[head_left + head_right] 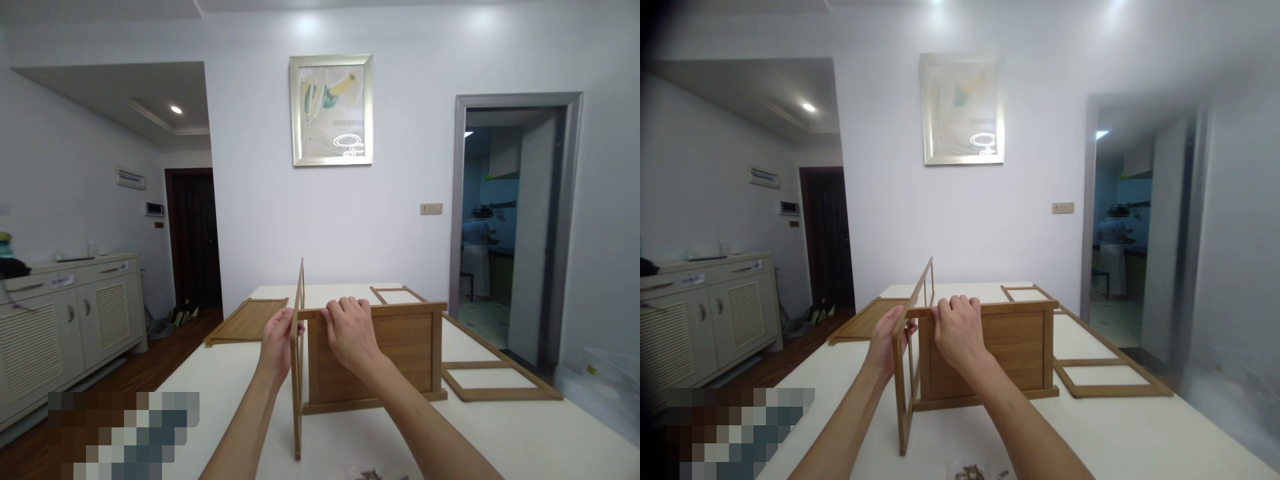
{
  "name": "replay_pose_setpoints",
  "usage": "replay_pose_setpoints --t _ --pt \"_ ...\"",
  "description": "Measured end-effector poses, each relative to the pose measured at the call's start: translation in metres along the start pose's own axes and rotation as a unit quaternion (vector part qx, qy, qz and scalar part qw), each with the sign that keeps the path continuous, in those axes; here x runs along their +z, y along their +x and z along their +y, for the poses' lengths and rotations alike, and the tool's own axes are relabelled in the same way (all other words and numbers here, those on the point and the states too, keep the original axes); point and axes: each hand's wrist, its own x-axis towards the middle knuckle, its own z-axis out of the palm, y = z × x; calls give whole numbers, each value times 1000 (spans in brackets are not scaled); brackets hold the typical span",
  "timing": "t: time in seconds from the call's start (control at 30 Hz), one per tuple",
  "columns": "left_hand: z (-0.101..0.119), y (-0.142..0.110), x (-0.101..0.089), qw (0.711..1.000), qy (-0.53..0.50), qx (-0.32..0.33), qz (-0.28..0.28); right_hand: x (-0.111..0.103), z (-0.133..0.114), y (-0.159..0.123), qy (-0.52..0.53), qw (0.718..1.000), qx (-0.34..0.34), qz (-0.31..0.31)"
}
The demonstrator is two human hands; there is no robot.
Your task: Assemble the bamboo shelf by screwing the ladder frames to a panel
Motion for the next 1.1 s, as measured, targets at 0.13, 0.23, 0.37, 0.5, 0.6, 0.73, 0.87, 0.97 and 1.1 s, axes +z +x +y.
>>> replay_pose_setpoints --t 0.13,0.23,0.37,0.5,0.6,0.73,0.87,0.97,1.1 --pt "-1 0 0 1000 6 1 7 0 0 0 2 1000 1 0" --pt "-4 2 -3 1000 -5 -1 12 0 0 0 7 1000 3 -4" --pt "-6 7 -7 1000 -20 -9 7 0 0 0 12 1000 6 -6" --pt "-6 8 -10 999 -37 -15 -9 0 0 0 7 1000 8 -8" --pt "-5 8 -11 998 -54 -21 -13 0 0 0 5 1000 10 -9" --pt "-5 9 -11 997 -70 -26 -10 1 0 0 7 1000 10 -7" --pt "-5 7 -10 996 -87 -21 -3 1 0 0 9 1000 9 -4" --pt "-4 6 -9 995 -99 -15 -6 1 0 0 7 1000 8 -4" --pt "-5 6 -9 996 -90 -19 -4 1 0 0 5 1000 5 -2"
